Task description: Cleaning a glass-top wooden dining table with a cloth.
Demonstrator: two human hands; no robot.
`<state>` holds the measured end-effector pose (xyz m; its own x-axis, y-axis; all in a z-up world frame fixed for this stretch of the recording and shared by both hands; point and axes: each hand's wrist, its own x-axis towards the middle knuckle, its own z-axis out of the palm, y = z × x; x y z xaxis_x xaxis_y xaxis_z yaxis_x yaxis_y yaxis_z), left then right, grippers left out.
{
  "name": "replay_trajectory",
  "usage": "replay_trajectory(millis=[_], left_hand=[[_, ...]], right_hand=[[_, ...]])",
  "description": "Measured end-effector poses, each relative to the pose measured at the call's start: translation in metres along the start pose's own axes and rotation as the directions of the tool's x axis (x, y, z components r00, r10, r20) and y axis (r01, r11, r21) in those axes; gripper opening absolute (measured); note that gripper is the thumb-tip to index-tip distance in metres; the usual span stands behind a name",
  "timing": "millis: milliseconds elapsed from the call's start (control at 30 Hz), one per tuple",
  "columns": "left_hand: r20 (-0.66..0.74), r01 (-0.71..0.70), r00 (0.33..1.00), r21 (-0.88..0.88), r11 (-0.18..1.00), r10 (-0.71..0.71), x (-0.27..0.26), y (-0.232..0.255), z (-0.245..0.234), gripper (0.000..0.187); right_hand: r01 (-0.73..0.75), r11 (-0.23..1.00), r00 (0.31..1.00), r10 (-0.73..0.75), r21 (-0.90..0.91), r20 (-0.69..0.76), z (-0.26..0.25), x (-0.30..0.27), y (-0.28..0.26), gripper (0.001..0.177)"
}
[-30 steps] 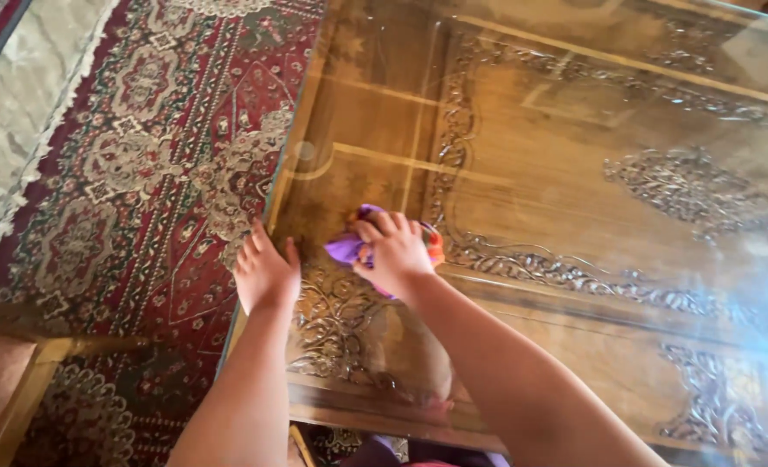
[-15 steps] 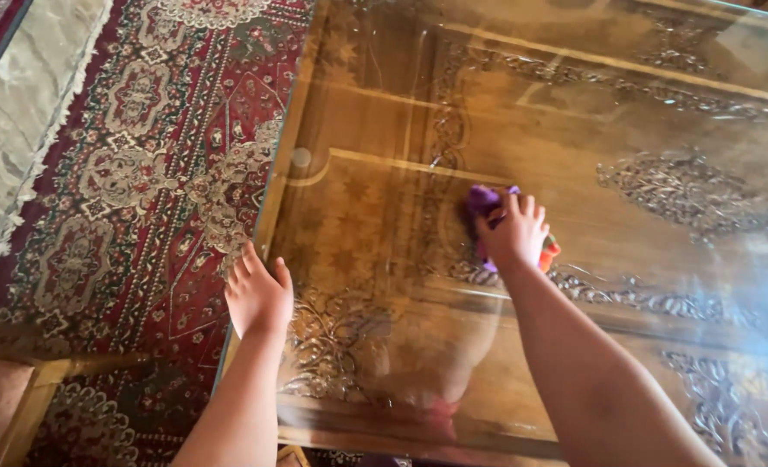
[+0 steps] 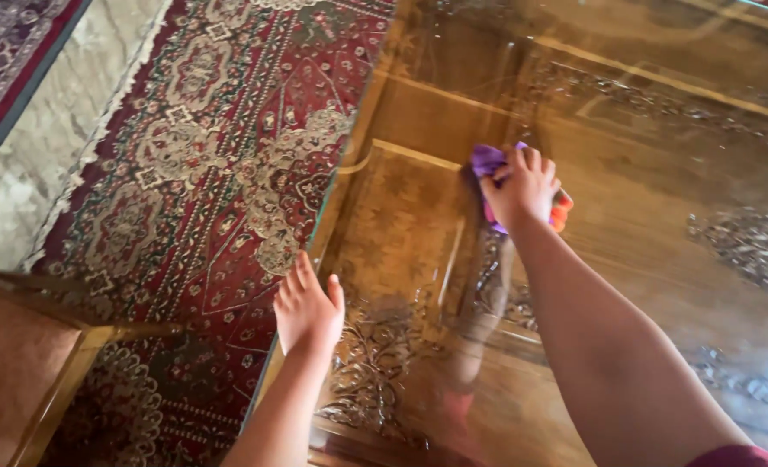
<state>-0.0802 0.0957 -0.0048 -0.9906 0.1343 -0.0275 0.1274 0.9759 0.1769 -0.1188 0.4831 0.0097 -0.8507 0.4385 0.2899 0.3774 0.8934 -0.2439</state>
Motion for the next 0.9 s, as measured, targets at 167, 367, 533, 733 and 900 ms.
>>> replay_trajectory(millis=[167, 367, 533, 733, 900], left_hand=[[-0.02, 0.016, 1.0, -0.028, 0.999, -0.017, -0.002, 0.001, -0.002, 0.07], [-0.036, -0.008, 0.999, -0.07, 0.998, 0.005, -0.001, 0.001, 0.001, 0.071], [-0.048, -0.042, 0.998, -0.053, 0.998, 0.039, 0.003, -0.006, 0.015, 0.069], [-0.044, -0.001, 0.999, -0.063, 0.998, -0.001, 0.002, 0.002, 0.001, 0.07], [-0.107, -0.039, 0.994, -0.112, 0.993, 0.027, 0.003, -0.005, 0.007, 0.066]], right_hand=[[0.155, 0.987, 0.982, -0.159, 0.052, 0.105, 0.01, 0.015, -0.109, 0.066], [0.292, 0.951, 0.861, -0.308, 0.102, 0.405, -0.024, -0.03, -0.217, 0.056], [0.375, 0.911, 0.826, -0.413, 0.173, 0.384, -0.037, -0.091, -0.229, 0.06], [0.401, 0.886, 0.855, -0.453, 0.233, 0.251, -0.049, -0.133, -0.19, 0.062], [0.332, 0.93, 0.917, -0.357, 0.155, 0.176, -0.072, -0.15, -0.147, 0.062]])
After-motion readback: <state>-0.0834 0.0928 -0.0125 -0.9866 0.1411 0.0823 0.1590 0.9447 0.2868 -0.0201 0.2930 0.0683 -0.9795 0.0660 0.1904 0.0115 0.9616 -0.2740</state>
